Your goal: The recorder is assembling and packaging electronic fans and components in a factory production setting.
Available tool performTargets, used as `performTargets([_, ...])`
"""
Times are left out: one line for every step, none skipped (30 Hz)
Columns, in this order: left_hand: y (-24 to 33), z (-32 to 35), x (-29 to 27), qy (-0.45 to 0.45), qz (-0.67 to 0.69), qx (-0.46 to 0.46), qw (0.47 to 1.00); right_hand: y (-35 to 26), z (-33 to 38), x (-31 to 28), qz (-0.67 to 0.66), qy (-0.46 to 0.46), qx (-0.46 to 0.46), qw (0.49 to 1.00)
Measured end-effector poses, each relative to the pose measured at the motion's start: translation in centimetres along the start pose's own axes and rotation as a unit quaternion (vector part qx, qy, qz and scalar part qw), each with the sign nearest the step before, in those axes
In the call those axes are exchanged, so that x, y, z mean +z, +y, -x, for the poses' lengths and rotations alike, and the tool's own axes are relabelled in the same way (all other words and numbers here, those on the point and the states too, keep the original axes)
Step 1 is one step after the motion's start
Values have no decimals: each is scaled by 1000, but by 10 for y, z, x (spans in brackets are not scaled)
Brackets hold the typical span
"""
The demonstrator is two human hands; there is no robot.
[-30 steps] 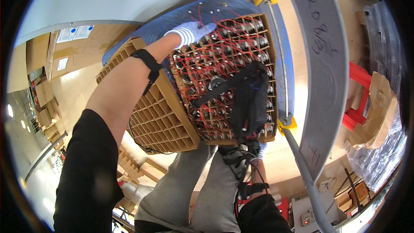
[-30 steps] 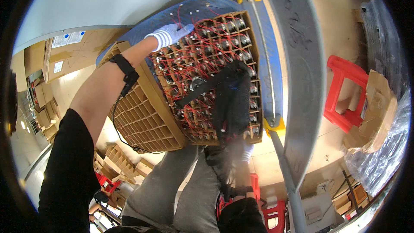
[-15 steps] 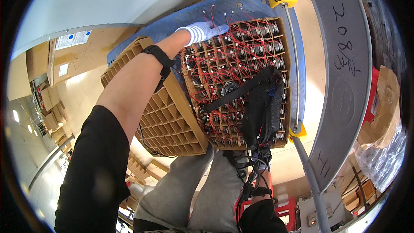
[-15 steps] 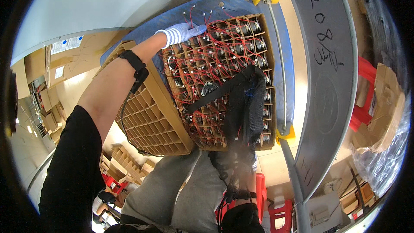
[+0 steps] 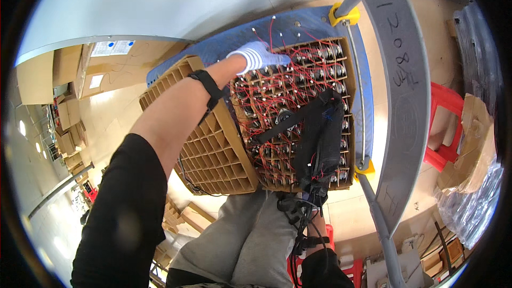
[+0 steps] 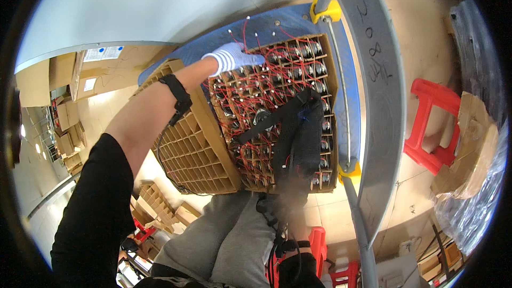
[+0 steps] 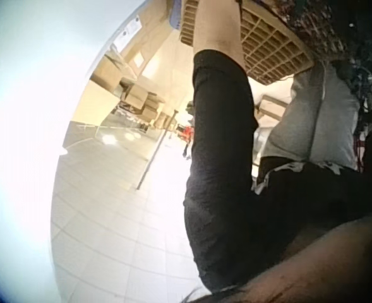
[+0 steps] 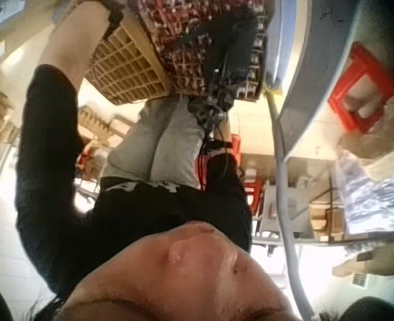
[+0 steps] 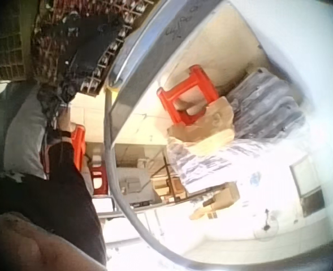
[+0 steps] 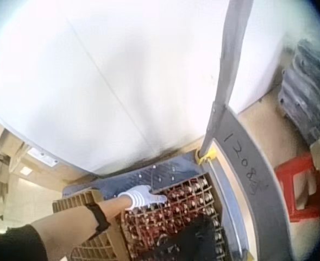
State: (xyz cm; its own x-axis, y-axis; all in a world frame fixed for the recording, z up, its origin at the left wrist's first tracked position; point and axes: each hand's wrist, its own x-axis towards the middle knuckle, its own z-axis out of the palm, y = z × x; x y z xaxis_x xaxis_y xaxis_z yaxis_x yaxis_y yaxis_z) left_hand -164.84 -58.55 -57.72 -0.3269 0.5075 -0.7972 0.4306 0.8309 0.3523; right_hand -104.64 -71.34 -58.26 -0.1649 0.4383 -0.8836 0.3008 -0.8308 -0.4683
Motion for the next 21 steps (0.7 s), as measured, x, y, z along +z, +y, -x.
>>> performTargets([1, 5, -1, -3, 6, -19, 1000, -3, 1, 2, -13, -4, 1, 1000])
performTargets([13, 15, -6, -5, -7, -26, 1000, -6, 1, 2, -27, -7, 0, 1000])
performTargets([16, 20, -8, 1, -9, -25, 1000, -6, 3, 3, -41, -11, 1, 999])
performTargets([18, 25, -8, 6, -11, -23, 1000, -6, 4, 4, -54, -16, 3, 998])
performTargets([20, 34, -5, 70, 5, 14, 997, -6, 7, 1, -69, -18, 3, 997])
performTargets([26, 41, -9, 54, -3, -27, 998, -3, 12, -6, -83, -21, 4, 996])
performTargets([31, 48, -13, 43, -3, -50, 998, 0, 15, -13, -98, -24, 6, 995])
performTargets([41, 57, -18, 32, -1, -72, 997, -2, 15, -20, -110, -26, 7, 994])
performTargets([43, 57, -19, 24, -14, -82, 996, -2, 20, -25, -122, -28, 7, 992])
performTargets([45, 59, -21, 28, -14, -78, 996, -2, 16, -27, -135, -29, 7, 990])
performTargets([45, 61, -23, 31, -6, -74, 997, -3, 11, -30, -147, -29, 6, 989])
performTargets([44, 64, -24, 32, 2, -69, 997, -4, 16, -34, -160, -29, 7, 987])
performTargets([40, 64, -21, 32, 14, -62, 997, -4, 15, -36, -174, -28, 7, 984])
performTargets([38, 69, -21, 33, 12, -57, 998, -3, 23, -39, -188, -26, 8, 982])
performTargets([36, 74, -20, 72, -4, -43, 996, -3, 21, -39, -202, -24, 8, 979])
performTargets([34, 78, -22, 112, -19, -28, 993, -4, 27, -43, -217, -23, 8, 976])
performTargets([35, 79, -28, 86, -16, -48, 995, -6, 27, -39, -230, -25, 7, 973])
performTargets([37, 82, -30, 92, -16, -44, 995, -9, 34, -40, -242, -28, 6, 970])
performTargets([37, 88, -29, 108, -11, -48, 993, -12, 26, -32, -255, -32, 5, 967])
performTargets([42, 94, -29, 121, -7, -51, 991, -39, 8, 0, -269, -33, 4, 963])
performTargets([48, 100, -31, 110, -6, -52, 992, -78, -12, 41, -283, -29, 2, 959])
